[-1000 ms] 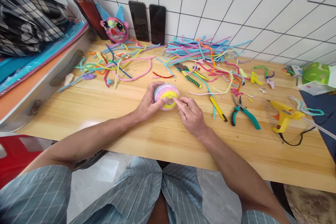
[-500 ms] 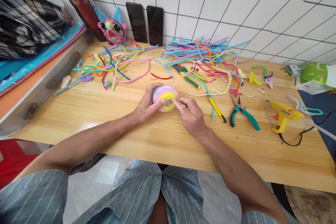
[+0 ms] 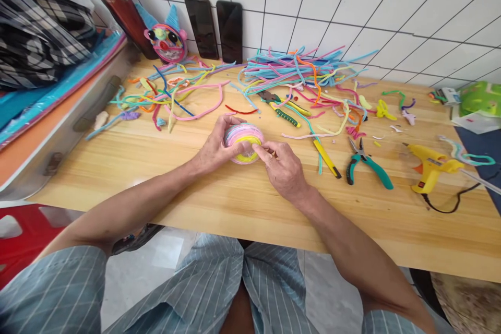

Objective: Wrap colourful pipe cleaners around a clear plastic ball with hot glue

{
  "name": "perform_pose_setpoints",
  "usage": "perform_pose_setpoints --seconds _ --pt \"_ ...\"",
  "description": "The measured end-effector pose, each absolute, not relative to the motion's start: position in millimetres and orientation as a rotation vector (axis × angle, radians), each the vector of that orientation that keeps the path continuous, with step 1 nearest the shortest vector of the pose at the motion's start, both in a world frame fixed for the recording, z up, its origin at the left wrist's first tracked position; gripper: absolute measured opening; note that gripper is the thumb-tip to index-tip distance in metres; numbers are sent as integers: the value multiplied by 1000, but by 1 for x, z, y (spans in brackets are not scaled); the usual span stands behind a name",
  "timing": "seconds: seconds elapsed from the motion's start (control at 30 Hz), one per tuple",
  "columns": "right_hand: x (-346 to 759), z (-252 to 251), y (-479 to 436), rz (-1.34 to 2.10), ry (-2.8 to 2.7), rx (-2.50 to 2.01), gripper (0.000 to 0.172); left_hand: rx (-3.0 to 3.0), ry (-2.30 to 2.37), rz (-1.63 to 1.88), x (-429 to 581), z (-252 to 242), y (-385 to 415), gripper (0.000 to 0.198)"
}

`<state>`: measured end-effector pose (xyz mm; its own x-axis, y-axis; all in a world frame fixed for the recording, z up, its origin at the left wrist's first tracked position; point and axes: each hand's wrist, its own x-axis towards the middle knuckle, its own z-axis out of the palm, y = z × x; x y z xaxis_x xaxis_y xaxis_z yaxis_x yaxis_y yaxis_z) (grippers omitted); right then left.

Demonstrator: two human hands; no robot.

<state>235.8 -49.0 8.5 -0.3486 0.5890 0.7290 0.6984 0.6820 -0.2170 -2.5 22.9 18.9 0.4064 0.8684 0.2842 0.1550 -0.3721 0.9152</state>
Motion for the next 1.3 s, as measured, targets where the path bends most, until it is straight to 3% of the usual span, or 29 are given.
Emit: perform_pose_setpoints --seconds 0.13,0.4,0.67,1.3 --pt "237 9 -49 -159 -2023 -979 64 1886 935 1079 -3 14 23 66" --pt "240 6 -48 -136 -2005 -1044 56 2012 960 1149 1 3 20 64" --pt "236 10 -50 -200 -2007 -1001 61 2021 926 1173 4 1 16 64" --pt "230 14 -52 -226 -2029 -964 58 1835 964 893 -6 36 20 67"
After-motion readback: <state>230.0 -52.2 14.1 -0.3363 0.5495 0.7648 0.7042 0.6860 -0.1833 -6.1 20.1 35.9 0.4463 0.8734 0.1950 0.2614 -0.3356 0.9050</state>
